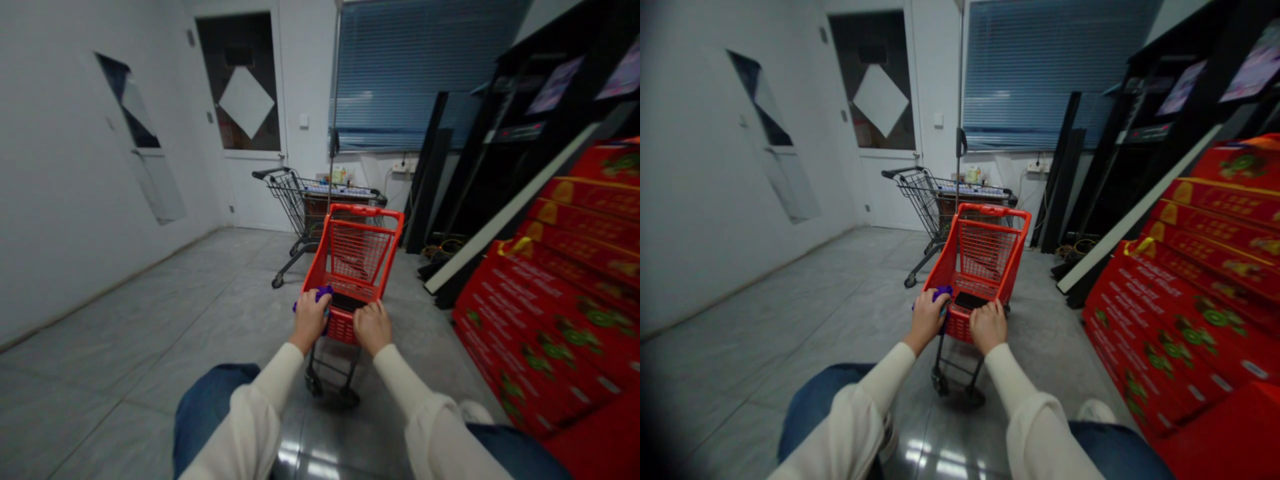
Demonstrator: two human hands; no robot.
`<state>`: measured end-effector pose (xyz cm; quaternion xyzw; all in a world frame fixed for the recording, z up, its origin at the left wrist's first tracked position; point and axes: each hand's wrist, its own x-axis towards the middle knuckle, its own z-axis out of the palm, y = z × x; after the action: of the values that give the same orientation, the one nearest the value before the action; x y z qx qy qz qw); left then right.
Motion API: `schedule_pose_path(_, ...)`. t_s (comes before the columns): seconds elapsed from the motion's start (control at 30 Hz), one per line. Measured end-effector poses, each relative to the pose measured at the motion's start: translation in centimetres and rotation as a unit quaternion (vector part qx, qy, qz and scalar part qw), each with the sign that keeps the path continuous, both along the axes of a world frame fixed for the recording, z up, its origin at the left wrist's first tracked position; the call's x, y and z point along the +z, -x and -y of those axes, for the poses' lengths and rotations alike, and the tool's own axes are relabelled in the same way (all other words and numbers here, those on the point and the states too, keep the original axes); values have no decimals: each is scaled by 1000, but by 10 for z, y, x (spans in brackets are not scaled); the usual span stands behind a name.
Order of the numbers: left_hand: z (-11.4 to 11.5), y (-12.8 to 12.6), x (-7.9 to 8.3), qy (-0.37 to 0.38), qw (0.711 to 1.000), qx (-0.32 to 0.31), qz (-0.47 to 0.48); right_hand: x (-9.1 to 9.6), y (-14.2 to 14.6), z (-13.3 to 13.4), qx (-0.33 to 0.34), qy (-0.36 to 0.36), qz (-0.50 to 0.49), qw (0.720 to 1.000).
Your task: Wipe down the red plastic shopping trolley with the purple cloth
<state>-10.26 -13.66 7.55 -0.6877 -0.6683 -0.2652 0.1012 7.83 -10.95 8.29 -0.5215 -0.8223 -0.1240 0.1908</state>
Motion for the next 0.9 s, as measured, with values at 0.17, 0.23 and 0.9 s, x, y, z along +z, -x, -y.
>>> schedule_pose_path(0.17,-10,29,8,5,999,34,11,2,17,17,-12,3,-17,1000)
schedule_pose_path(0.23,-13,37,14,21,998,56,15,4,22,20,10,12,-21,1000)
schedule_pose_path(0.9,-31,35,34,86,996,10,-23,-10,4,-2,13,-57,-99,993)
